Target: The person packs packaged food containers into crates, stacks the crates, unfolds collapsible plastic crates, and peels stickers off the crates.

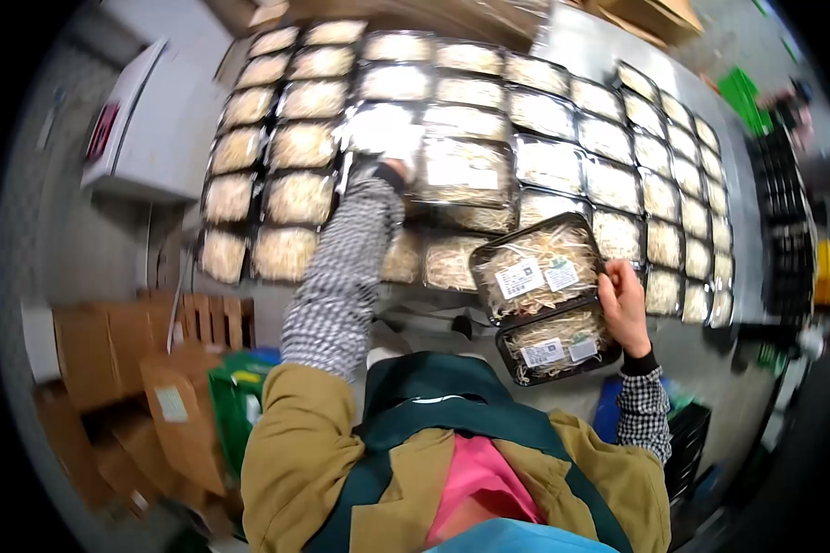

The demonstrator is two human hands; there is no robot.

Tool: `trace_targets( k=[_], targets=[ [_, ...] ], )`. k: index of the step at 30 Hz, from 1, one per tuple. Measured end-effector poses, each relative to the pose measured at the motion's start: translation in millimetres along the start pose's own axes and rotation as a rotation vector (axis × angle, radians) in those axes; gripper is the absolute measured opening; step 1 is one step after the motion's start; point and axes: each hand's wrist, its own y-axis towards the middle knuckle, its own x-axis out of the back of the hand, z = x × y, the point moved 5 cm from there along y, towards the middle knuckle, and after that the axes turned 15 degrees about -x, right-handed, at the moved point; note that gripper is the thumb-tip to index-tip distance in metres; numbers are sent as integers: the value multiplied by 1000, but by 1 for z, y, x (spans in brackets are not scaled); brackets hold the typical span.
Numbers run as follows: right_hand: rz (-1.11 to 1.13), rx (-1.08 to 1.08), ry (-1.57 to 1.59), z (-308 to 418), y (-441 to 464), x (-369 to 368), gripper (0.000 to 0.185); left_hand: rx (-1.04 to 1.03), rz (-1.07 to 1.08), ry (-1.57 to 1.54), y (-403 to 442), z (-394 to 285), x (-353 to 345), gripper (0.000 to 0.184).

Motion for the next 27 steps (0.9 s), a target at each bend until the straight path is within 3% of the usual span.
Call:
trace_targets(
  k=[1,2,5,7,8,10,11,13,15,16,17,18,19,20,21,22,23,25,27],
  targets=[
    [16,17,-35,2,3,-2,9,327,18,-253,-22,37,-53,23],
    [54,16,-19,-13,10,-7,9,610,-194,-617,-35,6,-44,23],
    [120,167,-10,-22,17,-24,8,764,-64,-498,-51,-68,57,36],
    [208,293,-26,-5,7,-34,9,498,-430,-570,-111,-45,47,33],
    [270,345,0,0,-3,-42,9,626,-444,-528,-147,-70,75,31],
    [418,496,41,15,-17,-53,10,581,-586,-386,-208,-168,142,28],
    [468,590,27,30,-29,-60,10,821,-812,-605,-248,-212,157,26],
    [603,788,-3,51,-61,-70,10,1084,-915,-403,-333,-300,175,28],
    [754,957,-138,64,-89,-74,9,1263,-1094,-420,-384,-420,181,30],
    [881,1032,-123,60,-87,-84,10,1270,-1125,-125,-428,-458,136,28],
    [960,1064,-103,59,-95,-89,12,1374,-1060,-72,-436,-525,137,28],
    [1042,1143,-64,54,-112,-101,15,1516,-1273,-111,-461,-587,114,27],
    [1101,1184,-114,52,-137,-110,18,1602,-1326,-148,-501,-649,93,24],
    [1248,1243,-79,47,-172,-110,19,1603,-1359,120,-535,-719,70,18],
    [1263,1296,-53,34,-199,-120,20,1618,-1645,125,-523,-798,62,19],
    [1323,1371,-57,24,-233,-109,21,1654,-1758,203,-528,-866,41,19],
    [1388,1379,8,52,-180,-133,20,1732,-1795,298,-483,-856,32,20],
    [1471,1402,-101,65,-214,-128,20,1966,-1901,413,-440,-920,25,22],
    [1401,1589,-180,58,-242,-122,25,1984,-2122,446,-388,-969,5,21]
  ],
)
